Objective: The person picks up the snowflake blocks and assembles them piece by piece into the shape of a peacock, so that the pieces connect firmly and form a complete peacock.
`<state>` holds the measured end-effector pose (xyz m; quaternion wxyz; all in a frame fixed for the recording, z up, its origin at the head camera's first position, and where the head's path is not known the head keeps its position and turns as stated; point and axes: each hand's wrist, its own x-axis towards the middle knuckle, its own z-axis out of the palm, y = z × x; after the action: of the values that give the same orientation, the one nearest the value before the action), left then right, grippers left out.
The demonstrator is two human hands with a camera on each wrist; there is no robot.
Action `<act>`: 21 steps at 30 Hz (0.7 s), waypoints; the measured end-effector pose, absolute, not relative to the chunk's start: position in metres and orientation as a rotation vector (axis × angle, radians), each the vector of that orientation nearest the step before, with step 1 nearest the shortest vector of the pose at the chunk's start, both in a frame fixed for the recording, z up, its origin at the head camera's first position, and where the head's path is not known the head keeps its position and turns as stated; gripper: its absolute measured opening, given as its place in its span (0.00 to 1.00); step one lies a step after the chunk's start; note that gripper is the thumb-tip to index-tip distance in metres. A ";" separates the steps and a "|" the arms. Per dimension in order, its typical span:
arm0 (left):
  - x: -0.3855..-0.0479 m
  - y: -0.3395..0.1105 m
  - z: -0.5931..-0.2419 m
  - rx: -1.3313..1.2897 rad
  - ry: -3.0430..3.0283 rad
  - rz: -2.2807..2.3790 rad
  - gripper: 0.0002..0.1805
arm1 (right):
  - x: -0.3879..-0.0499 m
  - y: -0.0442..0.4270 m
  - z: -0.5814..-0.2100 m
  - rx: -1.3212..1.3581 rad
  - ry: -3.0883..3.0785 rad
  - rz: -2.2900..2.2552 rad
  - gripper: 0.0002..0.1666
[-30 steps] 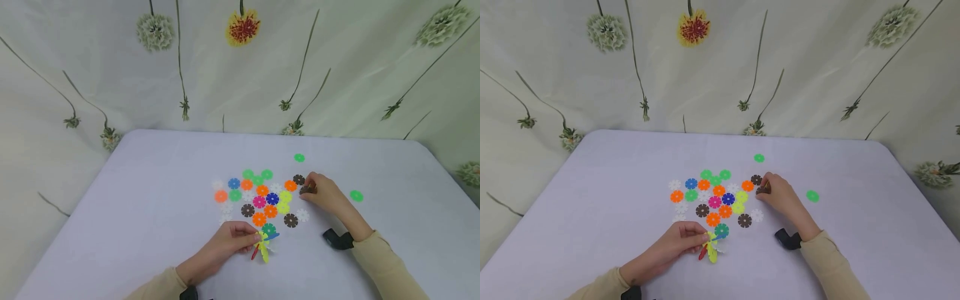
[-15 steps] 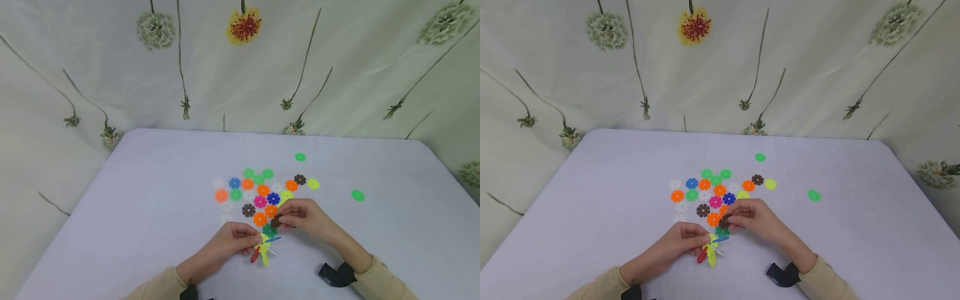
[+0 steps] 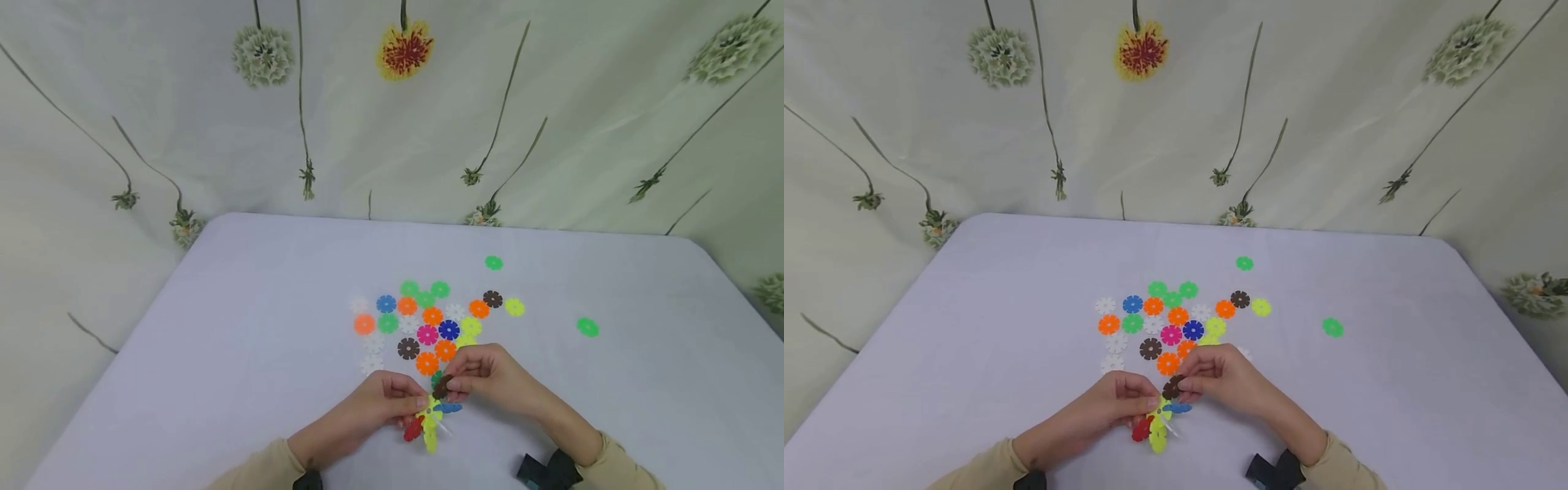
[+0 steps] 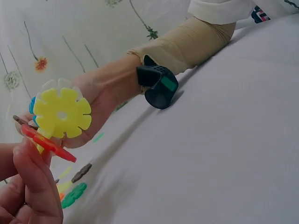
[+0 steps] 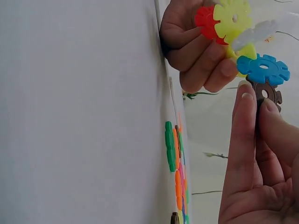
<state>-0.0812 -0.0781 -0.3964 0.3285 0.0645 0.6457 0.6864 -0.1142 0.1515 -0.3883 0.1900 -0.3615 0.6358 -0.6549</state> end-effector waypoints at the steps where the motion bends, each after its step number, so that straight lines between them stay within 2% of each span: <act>1: -0.082 -0.079 -0.396 0.175 1.665 1.806 0.12 | -0.114 0.152 -0.389 -1.010 1.782 -1.846 0.04; 15: -0.087 -0.085 -0.391 0.230 1.589 1.814 0.09 | -0.113 0.152 -0.386 -1.061 1.738 -1.875 0.05; 21: -0.083 -0.083 -0.386 0.252 1.632 1.775 0.10 | -0.111 0.149 -0.387 -1.091 1.770 -1.809 0.04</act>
<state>-0.0834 -0.0830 -0.3862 0.3511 0.0974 0.6303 0.6856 -0.1109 0.1488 -0.3872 0.1917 -0.3885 0.6303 -0.6443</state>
